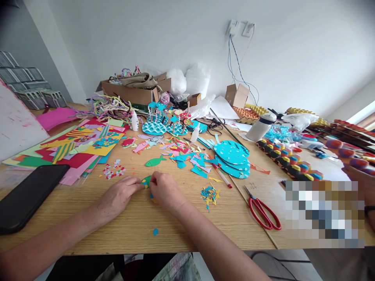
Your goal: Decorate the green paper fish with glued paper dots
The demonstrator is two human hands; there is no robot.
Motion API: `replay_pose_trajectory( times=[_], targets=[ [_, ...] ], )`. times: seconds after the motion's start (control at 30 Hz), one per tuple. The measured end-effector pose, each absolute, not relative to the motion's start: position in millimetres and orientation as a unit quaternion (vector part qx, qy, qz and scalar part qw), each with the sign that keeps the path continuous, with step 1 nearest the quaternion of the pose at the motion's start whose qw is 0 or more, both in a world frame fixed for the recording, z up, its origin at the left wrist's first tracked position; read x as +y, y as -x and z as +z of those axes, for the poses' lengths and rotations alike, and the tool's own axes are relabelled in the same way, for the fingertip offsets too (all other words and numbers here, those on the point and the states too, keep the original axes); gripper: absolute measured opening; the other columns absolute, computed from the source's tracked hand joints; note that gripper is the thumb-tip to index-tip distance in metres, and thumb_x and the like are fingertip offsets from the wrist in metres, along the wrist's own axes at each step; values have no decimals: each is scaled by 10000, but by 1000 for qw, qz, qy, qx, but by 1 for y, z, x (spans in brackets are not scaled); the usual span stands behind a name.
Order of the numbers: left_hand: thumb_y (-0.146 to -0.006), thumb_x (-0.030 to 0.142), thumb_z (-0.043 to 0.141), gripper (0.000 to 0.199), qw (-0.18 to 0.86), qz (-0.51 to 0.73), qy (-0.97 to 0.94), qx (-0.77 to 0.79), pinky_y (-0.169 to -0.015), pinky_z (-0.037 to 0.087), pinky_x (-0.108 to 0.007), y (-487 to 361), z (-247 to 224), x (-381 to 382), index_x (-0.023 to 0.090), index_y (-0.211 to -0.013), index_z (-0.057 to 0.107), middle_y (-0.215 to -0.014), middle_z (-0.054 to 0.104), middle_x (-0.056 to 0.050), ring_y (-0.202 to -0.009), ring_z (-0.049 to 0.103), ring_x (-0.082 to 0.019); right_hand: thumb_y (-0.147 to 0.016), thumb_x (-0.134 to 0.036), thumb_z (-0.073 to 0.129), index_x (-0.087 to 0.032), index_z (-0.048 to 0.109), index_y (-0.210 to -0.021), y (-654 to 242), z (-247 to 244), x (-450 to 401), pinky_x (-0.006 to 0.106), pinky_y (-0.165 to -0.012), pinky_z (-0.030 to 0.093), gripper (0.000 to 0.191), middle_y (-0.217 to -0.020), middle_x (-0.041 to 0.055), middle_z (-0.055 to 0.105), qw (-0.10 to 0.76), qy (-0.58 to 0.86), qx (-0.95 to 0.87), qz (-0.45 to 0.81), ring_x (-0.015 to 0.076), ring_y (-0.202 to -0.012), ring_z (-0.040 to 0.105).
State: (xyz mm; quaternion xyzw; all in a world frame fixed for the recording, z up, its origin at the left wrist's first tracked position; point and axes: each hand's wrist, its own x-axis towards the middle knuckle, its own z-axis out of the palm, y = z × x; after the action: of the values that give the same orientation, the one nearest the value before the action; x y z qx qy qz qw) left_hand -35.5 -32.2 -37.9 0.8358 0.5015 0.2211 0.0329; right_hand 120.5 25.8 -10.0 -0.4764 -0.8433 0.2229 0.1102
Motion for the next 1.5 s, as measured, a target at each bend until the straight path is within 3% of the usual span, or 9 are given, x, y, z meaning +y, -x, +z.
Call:
replay_pose_trajectory(
  times=[0.17,0.53,0.77,1.17,1.3,1.4,1.5],
  targets=[
    [-787,-47,313,379,23,230,-833,503,-771,456,-296,37,-40,-32,157,-926,600,-877,600,-49,-863,543,-173,-728,-114,444,-169,656,-784,-123,-3,24,184,-518,313,226,-662,7,630,108,439,-854,257,94,-561,484],
    [-775,-36,315,361,33,238,-830,504,-766,467,-301,37,-41,-32,158,-891,597,-871,609,-52,-853,555,-172,-750,-158,434,-183,678,-829,-116,-1,27,202,-533,325,258,-756,30,671,41,423,-881,209,121,-643,551],
    [-761,-48,309,388,39,253,-825,504,-768,465,-292,37,-40,-34,166,-913,594,-886,613,-49,-873,554,-168,-749,-159,425,-189,676,-866,-114,2,28,198,-544,337,278,-782,27,682,60,446,-867,215,113,-651,558],
    [-743,-54,308,390,47,260,-819,509,-771,472,-298,37,-38,-35,165,-883,599,-879,622,-51,-863,561,-167,-740,-169,423,-186,687,-843,-108,1,31,205,-529,340,284,-761,38,685,28,449,-867,214,125,-649,567],
    [-714,-48,321,386,57,262,-816,513,-756,478,-299,36,-37,-35,170,-856,607,-853,626,-51,-839,572,-170,-716,-146,447,-175,693,-748,-107,3,31,203,-498,325,250,-707,38,677,22,448,-866,223,123,-612,560],
    [-692,-32,336,375,91,284,-800,520,-788,470,-317,38,-34,-35,170,-850,611,-871,647,-54,-862,582,-175,-740,-149,441,-165,681,-791,-115,13,33,191,-513,337,246,-728,32,673,57,459,-856,233,112,-619,553],
    [-711,36,369,304,192,317,-735,568,-759,484,-316,44,-28,-32,182,-799,620,-828,671,-32,-812,608,-168,-744,-148,448,-158,667,-784,-133,21,36,183,-527,344,223,-708,21,660,121,482,-829,256,104,-616,543]
  ],
)
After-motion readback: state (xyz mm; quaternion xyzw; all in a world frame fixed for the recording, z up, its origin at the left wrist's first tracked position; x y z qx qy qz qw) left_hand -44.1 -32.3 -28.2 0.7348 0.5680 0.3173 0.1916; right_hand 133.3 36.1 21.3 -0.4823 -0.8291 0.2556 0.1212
